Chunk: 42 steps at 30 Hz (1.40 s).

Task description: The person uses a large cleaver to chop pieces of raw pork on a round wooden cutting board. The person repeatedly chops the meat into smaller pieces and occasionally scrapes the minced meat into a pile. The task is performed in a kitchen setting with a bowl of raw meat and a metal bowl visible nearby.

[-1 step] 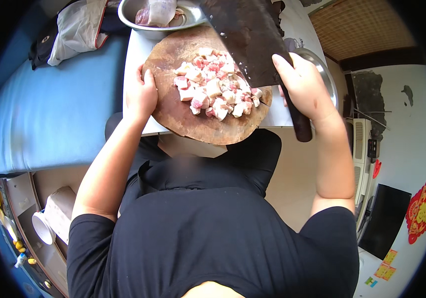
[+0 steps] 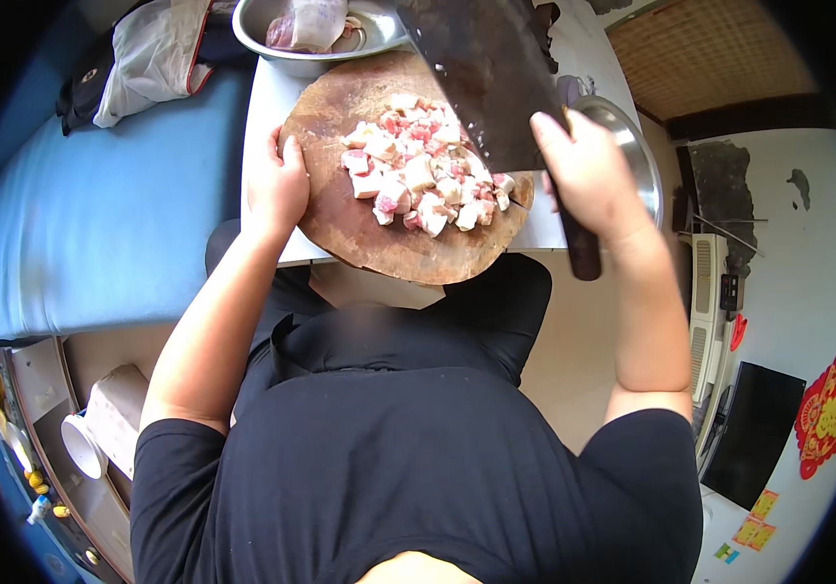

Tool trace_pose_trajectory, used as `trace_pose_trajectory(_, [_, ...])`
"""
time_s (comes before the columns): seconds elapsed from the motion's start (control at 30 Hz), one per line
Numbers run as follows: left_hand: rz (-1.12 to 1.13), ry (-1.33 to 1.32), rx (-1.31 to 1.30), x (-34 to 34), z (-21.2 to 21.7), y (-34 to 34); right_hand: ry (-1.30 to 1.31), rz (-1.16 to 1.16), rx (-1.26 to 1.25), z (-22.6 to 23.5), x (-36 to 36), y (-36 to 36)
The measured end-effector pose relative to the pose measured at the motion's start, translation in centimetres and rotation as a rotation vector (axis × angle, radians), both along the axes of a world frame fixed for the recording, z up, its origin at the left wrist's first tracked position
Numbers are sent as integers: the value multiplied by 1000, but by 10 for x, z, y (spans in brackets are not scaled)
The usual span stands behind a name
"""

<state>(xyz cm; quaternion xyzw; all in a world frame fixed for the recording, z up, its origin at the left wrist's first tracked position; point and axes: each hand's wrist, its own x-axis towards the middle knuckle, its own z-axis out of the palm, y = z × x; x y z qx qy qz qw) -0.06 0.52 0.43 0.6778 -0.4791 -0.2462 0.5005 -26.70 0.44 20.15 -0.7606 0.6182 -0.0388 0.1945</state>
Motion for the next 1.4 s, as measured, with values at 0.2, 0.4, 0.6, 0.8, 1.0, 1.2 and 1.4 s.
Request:
trace_pose_trajectory(0.2, [9,-118,46,-1,-6,-5,-107,-12,108,17,-18,-15])
trace_pose_trajectory(0.4, [-12,-32,54,3,-6,-2,113,42,66,8,7,0])
trace_pose_trajectory(0.6, [-12,-92,105,-2,4,0,-71,43,8,7,-13,-9])
trace_pose_trajectory(0.8, [-1,-93,90,-4,-1,-2,122,105,-126,-33,-18,0])
trace_pose_trajectory(1.0, [15,-125,102,-1,-3,0,14,-170,61,24,-11,3])
trace_pose_trajectory(1.2, [-4,-80,67,-5,0,-4,205,-52,3,-25,-12,7])
trace_pose_trajectory(1.4, [-31,-91,73,0,6,-1,-74,-159,-44,22,-19,3])
